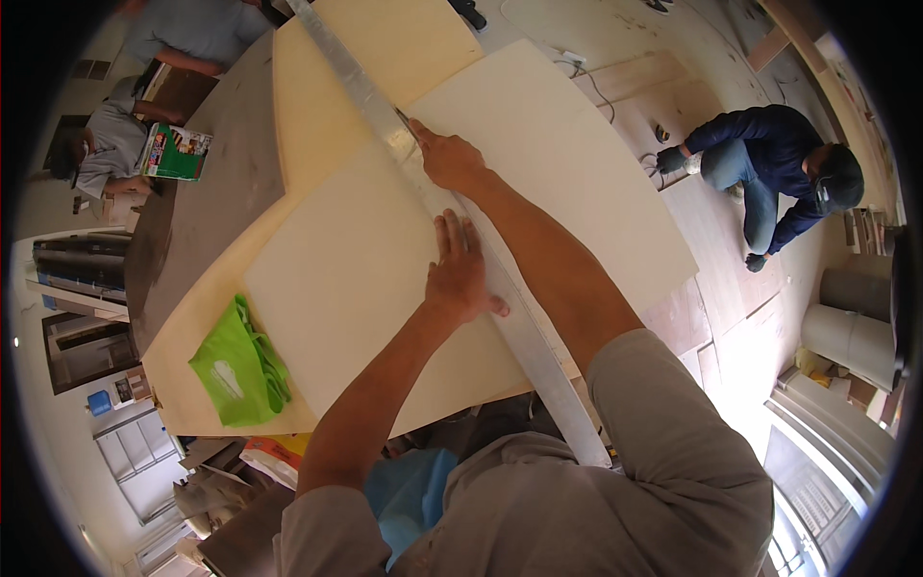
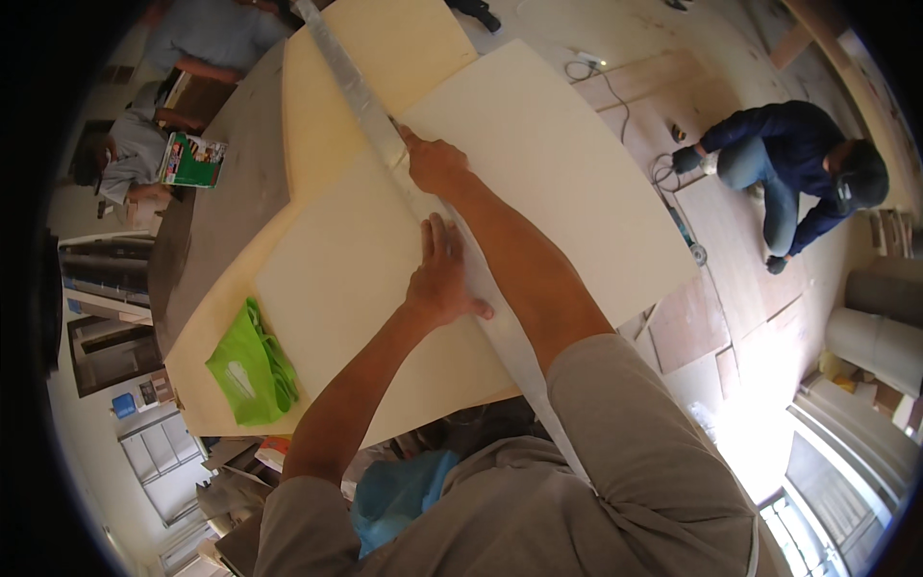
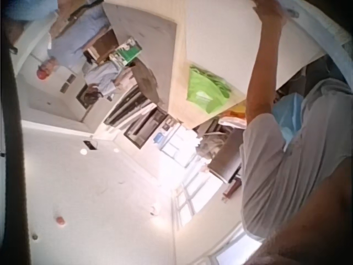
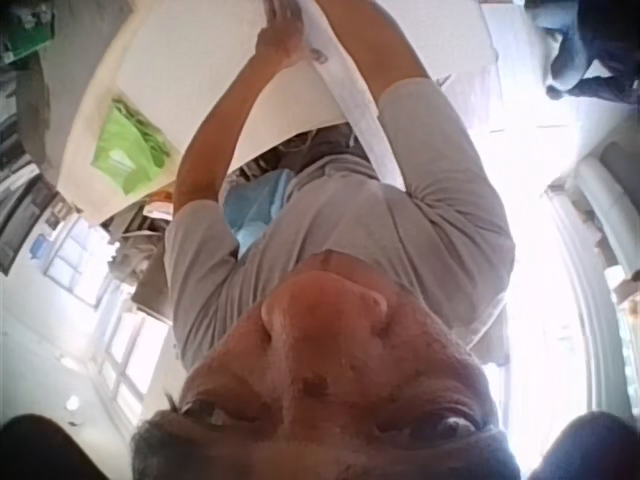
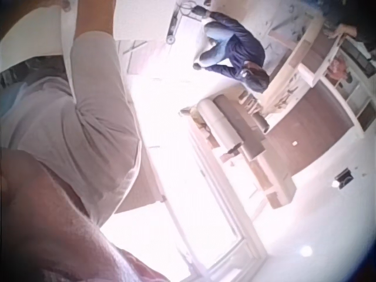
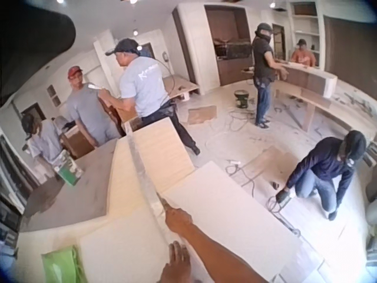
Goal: The person uses a metal straightedge and a utility knife to score a line across a large sheet of plywood. They repeatedly run the knife along the straightedge to deepen the cut line.
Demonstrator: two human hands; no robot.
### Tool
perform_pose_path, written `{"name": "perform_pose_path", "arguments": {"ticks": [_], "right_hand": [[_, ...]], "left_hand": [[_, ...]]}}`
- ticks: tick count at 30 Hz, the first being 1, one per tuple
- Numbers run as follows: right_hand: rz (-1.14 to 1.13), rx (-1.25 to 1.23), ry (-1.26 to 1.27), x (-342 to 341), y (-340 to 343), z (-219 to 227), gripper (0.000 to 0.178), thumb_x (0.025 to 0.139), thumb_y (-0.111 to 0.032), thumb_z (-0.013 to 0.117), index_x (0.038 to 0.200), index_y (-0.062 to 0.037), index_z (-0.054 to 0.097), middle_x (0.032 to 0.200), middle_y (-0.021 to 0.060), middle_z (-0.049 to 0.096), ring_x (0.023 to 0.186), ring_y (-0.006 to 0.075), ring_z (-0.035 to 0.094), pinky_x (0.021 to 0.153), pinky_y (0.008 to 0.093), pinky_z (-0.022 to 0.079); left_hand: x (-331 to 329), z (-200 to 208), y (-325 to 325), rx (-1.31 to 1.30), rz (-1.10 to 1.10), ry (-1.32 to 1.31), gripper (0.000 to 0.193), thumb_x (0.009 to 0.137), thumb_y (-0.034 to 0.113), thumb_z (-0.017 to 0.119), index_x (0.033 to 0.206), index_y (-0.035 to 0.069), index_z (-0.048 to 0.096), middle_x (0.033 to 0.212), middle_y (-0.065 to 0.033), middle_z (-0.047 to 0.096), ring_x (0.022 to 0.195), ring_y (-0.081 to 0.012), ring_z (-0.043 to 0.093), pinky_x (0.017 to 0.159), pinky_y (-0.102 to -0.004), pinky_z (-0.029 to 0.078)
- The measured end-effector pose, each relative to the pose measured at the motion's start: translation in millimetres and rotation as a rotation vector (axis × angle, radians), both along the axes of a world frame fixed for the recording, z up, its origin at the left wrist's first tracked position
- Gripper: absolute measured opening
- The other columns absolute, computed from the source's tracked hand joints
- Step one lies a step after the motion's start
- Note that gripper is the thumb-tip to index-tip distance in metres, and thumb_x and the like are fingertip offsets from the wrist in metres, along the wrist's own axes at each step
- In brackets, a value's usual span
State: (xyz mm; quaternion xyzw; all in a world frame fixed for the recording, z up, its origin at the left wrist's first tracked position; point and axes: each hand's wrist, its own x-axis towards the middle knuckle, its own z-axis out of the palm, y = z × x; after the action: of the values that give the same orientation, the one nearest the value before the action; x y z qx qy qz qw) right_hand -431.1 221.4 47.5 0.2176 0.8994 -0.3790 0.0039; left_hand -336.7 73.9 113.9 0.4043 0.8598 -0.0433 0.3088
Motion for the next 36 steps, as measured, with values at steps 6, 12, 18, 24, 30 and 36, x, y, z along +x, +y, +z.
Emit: {"name": "perform_pose_path", "arguments": {"ticks": [6,12,18,24,30,36], "right_hand": [[0.008,0.009,0.025,-2.4,1.4,-3.4,0.052,0.107,-0.029,0.033,0.158,-0.0279,0.027,0.105,0.0234,0.071,0.094,0.0406,0.069,0.083,0.0519,0.056],[-0.016,0.023,0.026,3.7,3.7,-4.7,0.052,0.106,-0.029,0.034,0.158,-0.0273,0.027,0.105,0.021,0.071,0.096,0.0405,0.069,0.083,0.0517,0.056],[0.053,-0.135,-0.085,75.3,-15.1,20.0,0.058,0.103,-0.024,0.039,0.159,-0.0264,0.025,0.11,0.0179,0.07,0.098,0.0361,0.069,0.085,0.0508,0.054],[0.024,-0.111,-0.056,172.4,-34.4,21.6,0.053,0.106,-0.03,0.039,0.157,-0.0267,0.028,0.086,0.0194,0.071,0.074,0.0371,0.069,0.069,0.0482,0.055],[0.02,-0.134,-0.12,283.1,-67.9,20.6,0.054,0.105,-0.025,0.043,0.157,-0.024,0.029,0.072,0.0232,0.065,0.066,0.0426,0.065,0.065,0.05,0.053],[-0.022,-0.234,-0.19,402.6,-101.3,35.5,0.058,0.104,-0.024,0.044,0.158,-0.0303,0.026,0.071,0.0212,0.065,0.067,0.0427,0.064,0.068,0.055,0.051]], "left_hand": [[2.1,5.1,3.5,-0.041,-0.006,0.008,0.14,0.057,0.044,0.095,0.154,-0.009,0.01,0.162,-0.0321,-0.005,0.152,-0.045,-0.003,0.108,-0.0593,0.044],[1.4,1.5,6.4,-0.09,-0.034,0.035,0.141,0.058,0.044,0.094,0.156,-0.007,0.006,0.163,-0.0307,-0.004,0.153,-0.0436,-0.002,0.11,-0.0639,0.039],[0.1,10.1,5.6,-0.134,-0.03,0.062,0.145,0.057,0.048,0.094,0.156,-0.006,0.003,0.163,-0.0299,-0.004,0.153,-0.0421,-0.002,0.111,-0.0673,0.034],[4.4,7.0,7.5,-0.114,-0.063,0.079,0.145,0.056,0.051,0.093,0.156,-0.006,0.006,0.163,-0.0303,-0.003,0.153,-0.0432,-0.001,0.11,-0.0692,0.032],[1.8,-4.2,-0.2,-0.091,-0.068,0.145,0.145,0.053,0.055,0.093,0.156,-0.007,0.01,0.162,-0.0315,0.003,0.153,-0.0437,0.003,0.109,-0.0714,0.032],[-4.1,-9.3,3.3,-0.07,-0.088,0.169,0.145,0.054,0.055,0.093,0.155,-0.007,0.01,0.162,-0.0314,0.004,0.153,-0.0426,0.005,0.109,-0.0715,0.031]]}}
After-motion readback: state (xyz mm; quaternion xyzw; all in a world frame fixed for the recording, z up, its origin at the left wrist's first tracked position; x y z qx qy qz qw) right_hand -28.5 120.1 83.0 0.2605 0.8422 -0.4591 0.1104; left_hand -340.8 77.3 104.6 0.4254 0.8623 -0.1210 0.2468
